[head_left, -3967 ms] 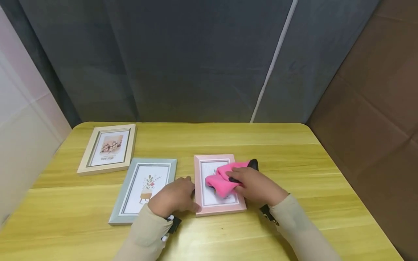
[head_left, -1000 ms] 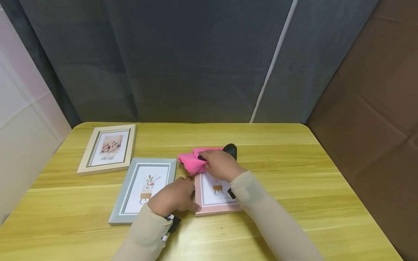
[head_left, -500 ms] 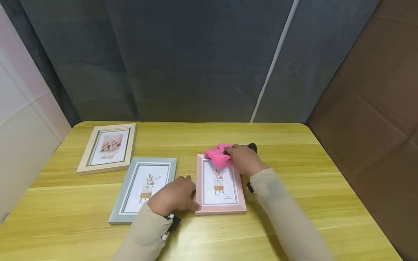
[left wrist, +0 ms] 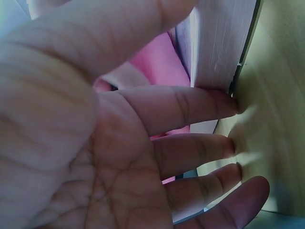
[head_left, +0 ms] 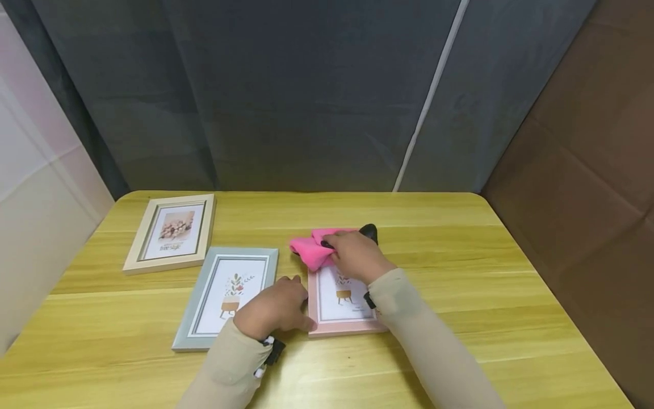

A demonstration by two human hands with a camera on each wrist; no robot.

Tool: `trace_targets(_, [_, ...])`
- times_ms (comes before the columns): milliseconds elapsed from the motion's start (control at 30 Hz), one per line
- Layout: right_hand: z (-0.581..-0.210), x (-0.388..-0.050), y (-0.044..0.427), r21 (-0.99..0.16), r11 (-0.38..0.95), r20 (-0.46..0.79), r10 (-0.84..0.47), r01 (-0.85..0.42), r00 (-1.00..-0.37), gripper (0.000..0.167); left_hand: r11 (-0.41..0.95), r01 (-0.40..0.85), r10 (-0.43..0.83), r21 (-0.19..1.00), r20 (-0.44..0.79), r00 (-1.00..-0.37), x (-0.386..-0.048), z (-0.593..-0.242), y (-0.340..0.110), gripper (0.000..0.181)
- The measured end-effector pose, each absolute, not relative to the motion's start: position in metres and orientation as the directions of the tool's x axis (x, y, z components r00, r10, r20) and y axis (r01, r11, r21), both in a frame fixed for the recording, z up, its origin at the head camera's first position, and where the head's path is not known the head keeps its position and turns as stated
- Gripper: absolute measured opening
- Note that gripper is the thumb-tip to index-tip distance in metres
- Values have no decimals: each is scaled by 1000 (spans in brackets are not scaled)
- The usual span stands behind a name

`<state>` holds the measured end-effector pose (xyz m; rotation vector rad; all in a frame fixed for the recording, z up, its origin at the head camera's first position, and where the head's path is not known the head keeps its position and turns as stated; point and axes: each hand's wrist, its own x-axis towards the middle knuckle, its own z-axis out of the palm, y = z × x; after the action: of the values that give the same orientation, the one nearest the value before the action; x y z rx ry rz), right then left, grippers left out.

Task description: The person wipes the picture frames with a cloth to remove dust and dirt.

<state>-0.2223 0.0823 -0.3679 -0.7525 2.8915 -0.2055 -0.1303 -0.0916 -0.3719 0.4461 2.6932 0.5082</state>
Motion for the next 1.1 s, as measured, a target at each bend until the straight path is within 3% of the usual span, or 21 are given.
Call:
trace_targets(167, [-369, -228, 114, -141, 901, -96, -426, -411, -900, 41, 892, 217, 351, 395, -307, -884, -130, -372, -91, 54])
trace_targets(367, [-371, -238, 134, -155, 923, -118, -372, -352, -921, 41, 895, 210, 347, 394, -320, -881, -129, -373, -92, 50])
trace_targets(600, [-373, -236, 109, -286, 883, -121, -419, -372, -900, 42, 890, 243, 368, 385, -292, -883, -130, -376, -92, 41])
trace_targets(800, [-371, -230, 80, -310, 831, -110, -513, -461, -851, 42, 892, 242, 368, 381, -303, -879, -129, -375, -93, 41])
trace_targets(933, [-370, -224, 75, -289, 831, -95, -519, -475, -850, 43, 886, 249, 374, 390, -288, -881, -129, -376, -93, 41])
trace_targets(1100, [-365, -221, 93, -223, 872, -95, -464, -435, -881, 42, 880, 238, 374, 410, -289, -881, -130, -377, -92, 53])
